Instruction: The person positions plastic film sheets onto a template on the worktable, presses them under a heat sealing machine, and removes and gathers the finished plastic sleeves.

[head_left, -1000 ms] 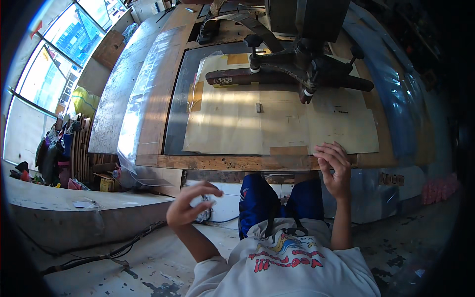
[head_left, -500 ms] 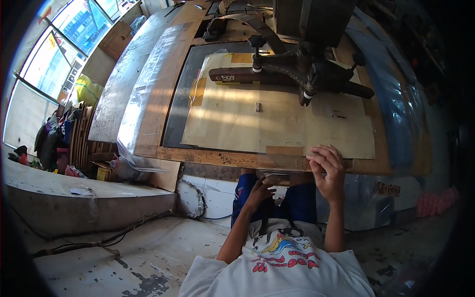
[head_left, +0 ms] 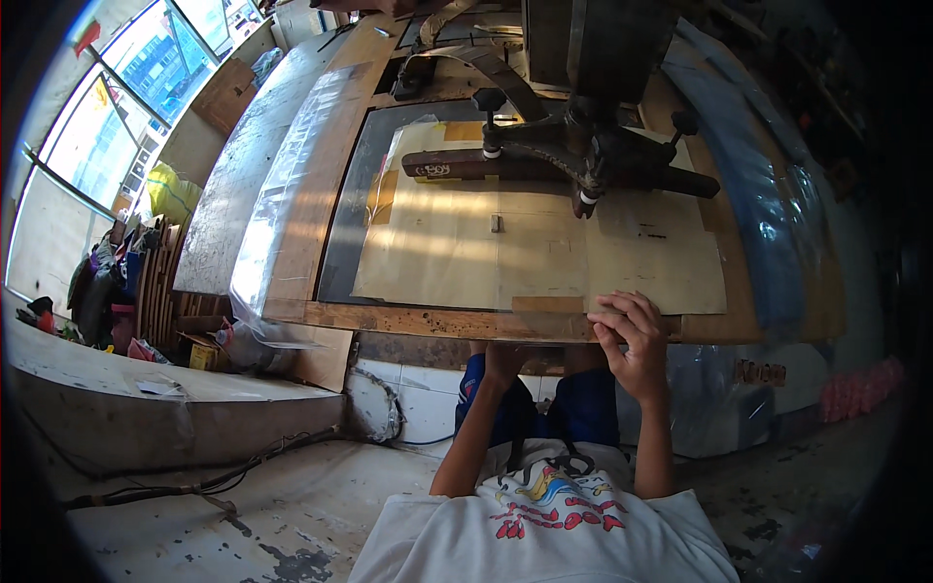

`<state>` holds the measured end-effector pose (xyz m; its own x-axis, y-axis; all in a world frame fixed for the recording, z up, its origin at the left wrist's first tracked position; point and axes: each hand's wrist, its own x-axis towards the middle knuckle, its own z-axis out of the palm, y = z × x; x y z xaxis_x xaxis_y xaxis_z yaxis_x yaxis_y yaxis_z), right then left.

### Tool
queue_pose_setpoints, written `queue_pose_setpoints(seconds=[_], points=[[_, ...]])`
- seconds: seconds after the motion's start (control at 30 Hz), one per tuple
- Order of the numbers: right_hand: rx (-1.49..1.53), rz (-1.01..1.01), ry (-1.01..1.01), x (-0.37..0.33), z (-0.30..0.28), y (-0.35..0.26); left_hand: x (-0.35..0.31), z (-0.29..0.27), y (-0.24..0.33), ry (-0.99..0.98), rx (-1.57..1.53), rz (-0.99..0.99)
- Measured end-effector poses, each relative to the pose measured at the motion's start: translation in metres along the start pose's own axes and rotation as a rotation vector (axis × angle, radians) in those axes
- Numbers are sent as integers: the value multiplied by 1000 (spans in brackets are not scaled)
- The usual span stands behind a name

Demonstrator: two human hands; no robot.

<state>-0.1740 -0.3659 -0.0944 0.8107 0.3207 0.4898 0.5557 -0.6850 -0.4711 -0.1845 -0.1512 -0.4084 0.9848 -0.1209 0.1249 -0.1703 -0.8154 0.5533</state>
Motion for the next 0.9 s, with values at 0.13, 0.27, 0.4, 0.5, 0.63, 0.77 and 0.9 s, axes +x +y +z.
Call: queue_pose_setpoints(seconds=[0.13,0.27,0.4,0.5,0.63,0.77,0.9], points=[[30,-16,-3,2,2,-5,-44,2,-1,-240,-1546,-659],[25,-6,-2,0,-1,-5,-40,0,14,-292,-1259,-405],[18,-6,1,-2,-3,-6,-34,-1,18,-298,-1511,-581],[36,-11,-4,0,-1,-8,-33,-2,11,-294,-1760,-806],[28,-8,-6,-2,-3,-7,-33,-4,14,-298,-1785,-846],[19,-18,-8,-1,-4,-10,-37,-8,18,-319,-1768,-788],[10,6,-15,-11,-6,-4,-31,-13,33,-325,-1668,-736]])
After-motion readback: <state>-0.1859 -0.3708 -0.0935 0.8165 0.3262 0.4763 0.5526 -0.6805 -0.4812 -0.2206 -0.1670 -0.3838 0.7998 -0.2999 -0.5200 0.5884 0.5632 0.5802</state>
